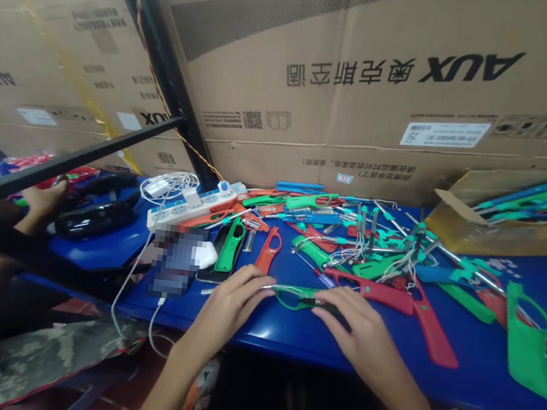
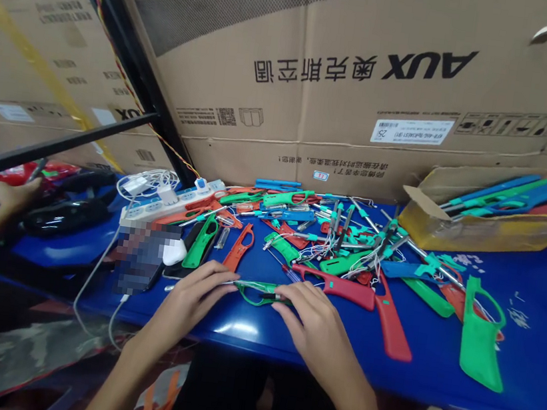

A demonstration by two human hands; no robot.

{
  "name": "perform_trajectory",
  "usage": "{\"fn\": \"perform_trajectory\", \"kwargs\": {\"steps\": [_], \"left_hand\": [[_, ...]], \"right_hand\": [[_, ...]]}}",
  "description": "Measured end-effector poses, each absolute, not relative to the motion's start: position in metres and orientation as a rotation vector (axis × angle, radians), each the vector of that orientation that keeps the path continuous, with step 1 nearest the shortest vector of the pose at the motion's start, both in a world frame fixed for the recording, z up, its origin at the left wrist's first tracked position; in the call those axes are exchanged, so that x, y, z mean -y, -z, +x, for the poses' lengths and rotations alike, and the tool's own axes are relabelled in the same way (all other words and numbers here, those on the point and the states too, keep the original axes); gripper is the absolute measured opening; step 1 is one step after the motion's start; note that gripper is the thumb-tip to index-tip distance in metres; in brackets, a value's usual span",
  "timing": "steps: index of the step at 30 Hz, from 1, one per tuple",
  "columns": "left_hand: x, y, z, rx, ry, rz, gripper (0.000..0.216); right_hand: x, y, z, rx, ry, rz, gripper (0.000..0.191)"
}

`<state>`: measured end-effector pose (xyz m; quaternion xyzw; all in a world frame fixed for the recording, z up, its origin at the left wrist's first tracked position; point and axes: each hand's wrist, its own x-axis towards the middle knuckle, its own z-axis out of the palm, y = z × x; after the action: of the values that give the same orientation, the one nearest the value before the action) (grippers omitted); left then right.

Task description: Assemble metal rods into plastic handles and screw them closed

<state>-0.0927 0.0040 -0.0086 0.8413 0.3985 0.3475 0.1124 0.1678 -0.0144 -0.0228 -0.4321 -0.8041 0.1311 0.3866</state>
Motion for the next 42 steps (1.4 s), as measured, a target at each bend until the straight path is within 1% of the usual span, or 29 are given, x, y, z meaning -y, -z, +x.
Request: {"fn": "perform_trajectory", "kwargs": {"steps": [8, 13, 19, 25, 30, 34, 38, 42], "left_hand": [[-0.002, 0.01, -0.093, -1.196, -0.886, 2.456, 0.022], [0.002, 0.011, -0.094, -1.17, -0.952, 2.394, 0.023], [0.006, 0.014, -0.095, -1.17, -1.16, 2.21, 0.017], [0.005, 0.015, -0.095, -1.179, -1.207, 2.206, 0.016], [0.006, 0.013, -0.095, -1.188, -1.241, 2.181, 0.015], [0.007, 0.011, -0.094, -1.148, -1.245, 2.178, 0.015], [0.006, 0.011, -0.093, -1.14, -1.203, 2.18, 0.015], [0.005, 0.011, -0.092, -1.168, -1.154, 2.154, 0.014]], "right_hand": [[0.009, 0.027, 0.168, 2.072, -0.279, -1.154, 0.013], [0.009, 0.028, 0.169, 2.057, -0.303, -1.169, 0.017], [0.012, 0.028, 0.169, 2.048, -0.328, -1.205, 0.022], [0.013, 0.023, 0.17, 2.04, -0.403, -1.202, 0.021], [0.014, 0.02, 0.17, 2.01, -0.454, -1.213, 0.024], [0.013, 0.021, 0.17, 1.999, -0.412, -1.179, 0.022], [0.015, 0.019, 0.171, 2.033, -0.372, -1.148, 0.015], [0.019, 0.016, 0.172, 2.041, -0.399, -1.179, 0.017]]}}
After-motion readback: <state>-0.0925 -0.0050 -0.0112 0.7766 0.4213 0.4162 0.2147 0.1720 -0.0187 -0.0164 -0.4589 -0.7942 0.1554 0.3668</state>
